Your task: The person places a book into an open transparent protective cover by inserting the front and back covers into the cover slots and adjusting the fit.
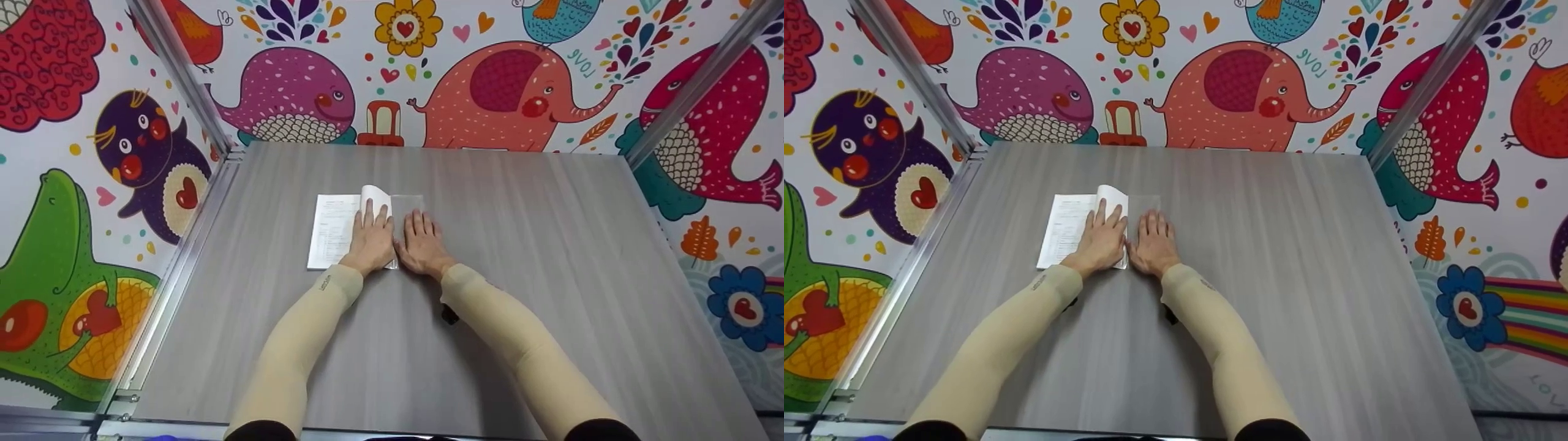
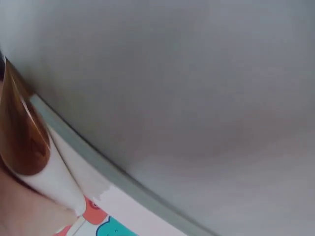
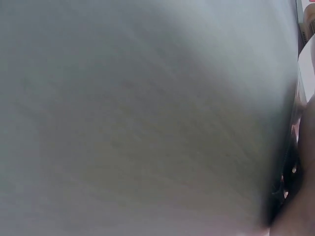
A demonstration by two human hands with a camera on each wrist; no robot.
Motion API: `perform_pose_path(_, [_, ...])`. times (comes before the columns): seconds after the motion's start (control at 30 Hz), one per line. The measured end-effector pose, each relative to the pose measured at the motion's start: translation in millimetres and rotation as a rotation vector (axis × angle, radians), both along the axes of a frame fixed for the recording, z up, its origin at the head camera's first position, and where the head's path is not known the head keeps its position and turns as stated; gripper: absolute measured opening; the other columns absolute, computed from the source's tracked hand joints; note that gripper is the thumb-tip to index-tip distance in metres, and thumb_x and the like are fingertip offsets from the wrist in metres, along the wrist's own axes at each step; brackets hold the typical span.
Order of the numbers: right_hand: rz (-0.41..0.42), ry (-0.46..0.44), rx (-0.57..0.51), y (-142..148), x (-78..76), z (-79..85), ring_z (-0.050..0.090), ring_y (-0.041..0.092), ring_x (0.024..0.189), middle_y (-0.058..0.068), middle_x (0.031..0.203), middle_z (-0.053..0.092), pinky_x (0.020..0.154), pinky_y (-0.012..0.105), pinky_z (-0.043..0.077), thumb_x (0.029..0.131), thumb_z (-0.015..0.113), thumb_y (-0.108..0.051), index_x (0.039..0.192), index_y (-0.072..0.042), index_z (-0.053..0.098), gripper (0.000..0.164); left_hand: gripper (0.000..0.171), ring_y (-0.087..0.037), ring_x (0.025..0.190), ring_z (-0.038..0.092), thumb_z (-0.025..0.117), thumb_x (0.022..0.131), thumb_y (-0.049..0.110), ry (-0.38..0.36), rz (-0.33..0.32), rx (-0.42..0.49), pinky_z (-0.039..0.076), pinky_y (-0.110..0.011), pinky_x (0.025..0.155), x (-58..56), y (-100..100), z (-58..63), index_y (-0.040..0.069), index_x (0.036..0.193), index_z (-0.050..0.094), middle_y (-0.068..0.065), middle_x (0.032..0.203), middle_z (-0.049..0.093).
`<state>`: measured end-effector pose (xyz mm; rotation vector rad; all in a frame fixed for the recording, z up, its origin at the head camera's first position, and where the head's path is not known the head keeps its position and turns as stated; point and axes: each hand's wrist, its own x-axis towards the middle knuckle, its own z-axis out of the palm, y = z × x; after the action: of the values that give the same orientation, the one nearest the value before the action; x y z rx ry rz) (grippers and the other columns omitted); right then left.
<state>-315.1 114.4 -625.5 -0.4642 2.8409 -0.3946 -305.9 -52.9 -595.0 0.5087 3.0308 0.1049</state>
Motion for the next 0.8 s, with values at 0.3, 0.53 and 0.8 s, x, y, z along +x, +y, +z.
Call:
perform_pose_path(0.3, [0.010, 0.042, -0.037, 4, 6.6, 14.1, 0.013, 0.052, 0.175, 0.033, 0.186, 0.015, 0.144, 0.061, 0.015, 0.117, 0.038, -0.039, 0.175, 0.008, 0.022, 0.076, 0.065, -0.049, 0.177, 0.011, 0.048, 0.112, 0.029, -0.022, -0.035, 0.200, 0.023, -0.067, 0.141, -23.8, -9, -15.2, 0.002, 0.171, 0.041, -0.023, 0.188, 0.022])
perform_pose_path(0.53, [0.025, 0.071, -0.059, 7, 6.2, 19.5, 0.021, 0.056, 0.172, 0.036, 0.182, 0.024, 0.142, 0.063, 0.021, 0.114, 0.045, -0.037, 0.171, 0.011, 0.030, 0.076, 0.077, -0.051, 0.176, 0.012, 0.050, 0.113, 0.037, -0.052, 0.030, 0.428, 0.032, -0.066, 0.137, -47.6, -34, -37.4, 0.002, 0.177, 0.025, -0.026, 0.189, 0.008])
perform_pose_path(0.8, [-0.002, 0.070, -0.075, 8, 2.3, 19.7, 0.022, 0.054, 0.173, 0.033, 0.182, 0.027, 0.142, 0.061, 0.023, 0.112, 0.052, -0.041, 0.170, 0.008, 0.035, 0.078, 0.076, -0.050, 0.177, 0.010, 0.045, 0.116, 0.030, -0.114, 0.069, 0.229, 0.031, -0.066, 0.137, -14.6, -22, 10.5, -0.001, 0.178, 0.014, -0.029, 0.189, 0.001])
